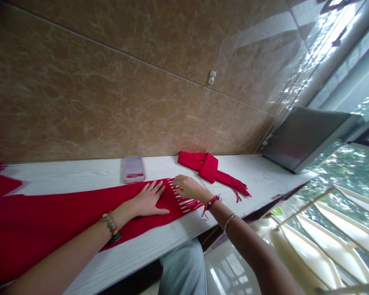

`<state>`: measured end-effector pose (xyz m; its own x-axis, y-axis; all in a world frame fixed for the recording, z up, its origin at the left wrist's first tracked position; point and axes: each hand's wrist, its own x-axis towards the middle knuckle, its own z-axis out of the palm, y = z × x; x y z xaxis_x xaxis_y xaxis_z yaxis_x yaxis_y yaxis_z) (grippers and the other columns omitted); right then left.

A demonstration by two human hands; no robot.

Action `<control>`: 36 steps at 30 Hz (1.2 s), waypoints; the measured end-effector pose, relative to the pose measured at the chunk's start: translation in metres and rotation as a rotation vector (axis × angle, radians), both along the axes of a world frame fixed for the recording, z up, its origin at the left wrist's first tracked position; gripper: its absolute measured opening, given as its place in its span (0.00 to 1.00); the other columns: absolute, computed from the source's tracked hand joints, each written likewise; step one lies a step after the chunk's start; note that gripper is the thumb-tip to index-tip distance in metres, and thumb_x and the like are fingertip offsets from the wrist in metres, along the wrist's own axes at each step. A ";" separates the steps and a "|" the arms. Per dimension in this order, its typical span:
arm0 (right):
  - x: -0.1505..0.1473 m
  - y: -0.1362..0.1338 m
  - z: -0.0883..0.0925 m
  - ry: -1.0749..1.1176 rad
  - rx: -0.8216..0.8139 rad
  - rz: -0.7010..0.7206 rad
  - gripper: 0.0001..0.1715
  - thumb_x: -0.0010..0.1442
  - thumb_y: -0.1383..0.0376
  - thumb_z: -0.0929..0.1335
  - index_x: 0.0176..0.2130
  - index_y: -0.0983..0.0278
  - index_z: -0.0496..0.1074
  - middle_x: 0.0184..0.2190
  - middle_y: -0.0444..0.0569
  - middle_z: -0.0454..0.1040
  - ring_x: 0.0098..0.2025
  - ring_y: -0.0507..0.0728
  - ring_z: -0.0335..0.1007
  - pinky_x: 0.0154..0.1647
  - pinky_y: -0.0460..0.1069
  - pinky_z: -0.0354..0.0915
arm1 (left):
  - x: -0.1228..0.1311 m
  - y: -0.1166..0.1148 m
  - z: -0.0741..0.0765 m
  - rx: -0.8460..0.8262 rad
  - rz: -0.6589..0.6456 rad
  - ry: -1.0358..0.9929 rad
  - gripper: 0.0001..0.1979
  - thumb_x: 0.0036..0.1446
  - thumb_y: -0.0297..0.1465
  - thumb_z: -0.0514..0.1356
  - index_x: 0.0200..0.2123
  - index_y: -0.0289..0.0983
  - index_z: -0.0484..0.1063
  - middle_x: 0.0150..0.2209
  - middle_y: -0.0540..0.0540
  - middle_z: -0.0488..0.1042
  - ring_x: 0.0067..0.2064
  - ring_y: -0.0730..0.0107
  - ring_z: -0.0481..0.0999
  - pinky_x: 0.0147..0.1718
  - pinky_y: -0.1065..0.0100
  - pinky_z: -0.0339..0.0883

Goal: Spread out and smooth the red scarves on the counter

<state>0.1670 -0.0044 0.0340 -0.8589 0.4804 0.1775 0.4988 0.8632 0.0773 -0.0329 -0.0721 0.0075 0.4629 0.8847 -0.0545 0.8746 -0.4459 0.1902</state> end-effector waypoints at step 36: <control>-0.048 0.033 -0.045 0.334 -0.100 -0.015 0.12 0.59 0.68 0.60 0.41 0.69 0.68 0.40 0.56 0.66 0.43 0.56 0.62 0.48 0.52 0.59 | -0.196 -0.073 -0.011 0.145 0.512 0.183 0.31 0.57 0.47 0.41 0.59 0.36 0.48 0.59 0.38 0.52 0.60 0.54 0.49 0.55 0.55 0.46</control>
